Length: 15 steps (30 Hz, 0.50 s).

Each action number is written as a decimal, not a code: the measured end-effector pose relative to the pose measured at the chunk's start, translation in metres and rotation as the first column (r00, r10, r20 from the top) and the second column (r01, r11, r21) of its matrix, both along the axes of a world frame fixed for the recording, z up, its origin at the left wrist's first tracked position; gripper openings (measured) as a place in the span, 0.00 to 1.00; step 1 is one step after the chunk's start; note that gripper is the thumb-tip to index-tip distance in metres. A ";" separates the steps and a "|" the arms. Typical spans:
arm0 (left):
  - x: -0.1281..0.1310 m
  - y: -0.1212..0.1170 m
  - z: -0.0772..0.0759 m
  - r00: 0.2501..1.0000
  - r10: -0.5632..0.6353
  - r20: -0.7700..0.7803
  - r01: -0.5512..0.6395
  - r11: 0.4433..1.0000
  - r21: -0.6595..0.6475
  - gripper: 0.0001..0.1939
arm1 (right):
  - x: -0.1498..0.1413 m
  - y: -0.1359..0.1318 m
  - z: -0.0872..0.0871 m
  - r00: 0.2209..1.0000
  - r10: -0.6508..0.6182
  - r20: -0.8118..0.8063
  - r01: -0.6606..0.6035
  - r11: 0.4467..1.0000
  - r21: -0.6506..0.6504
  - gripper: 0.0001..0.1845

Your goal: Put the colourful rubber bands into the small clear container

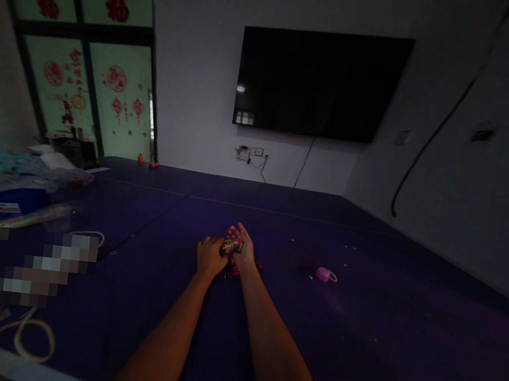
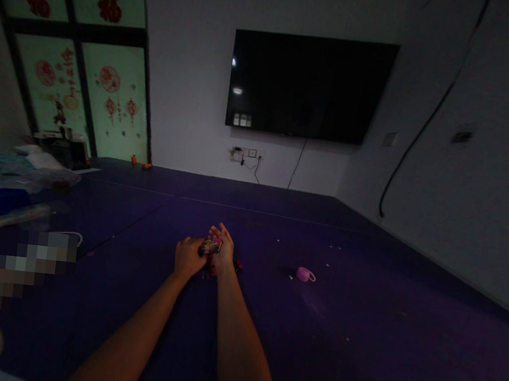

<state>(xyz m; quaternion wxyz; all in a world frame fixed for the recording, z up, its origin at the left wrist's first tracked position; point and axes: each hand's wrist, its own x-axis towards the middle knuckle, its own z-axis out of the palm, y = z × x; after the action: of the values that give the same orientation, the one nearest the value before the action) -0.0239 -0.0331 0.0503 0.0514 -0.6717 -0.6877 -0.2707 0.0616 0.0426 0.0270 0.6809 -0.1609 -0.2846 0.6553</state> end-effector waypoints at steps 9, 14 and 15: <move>0.001 -0.001 0.000 0.999 0.027 0.022 -0.028 0.998 0.047 0.12 | 0.005 -0.003 0.004 0.993 0.096 0.062 -0.097 0.995 0.017 0.26; -0.001 0.002 -0.002 0.996 0.036 0.081 -0.042 0.996 0.077 0.14 | 0.006 -0.002 0.003 0.993 0.015 0.113 -0.018 1.000 0.022 0.26; -0.001 0.003 -0.003 0.995 0.036 0.093 -0.044 0.995 0.092 0.15 | 0.006 -0.001 0.003 0.989 -0.011 0.150 0.006 0.999 0.034 0.28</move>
<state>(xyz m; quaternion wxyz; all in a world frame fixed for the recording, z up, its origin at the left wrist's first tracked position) -0.0250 -0.0303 0.0477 0.0566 -0.6415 -0.6892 -0.3321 0.0677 0.0413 0.0297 0.6628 -0.1996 -0.3456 0.6336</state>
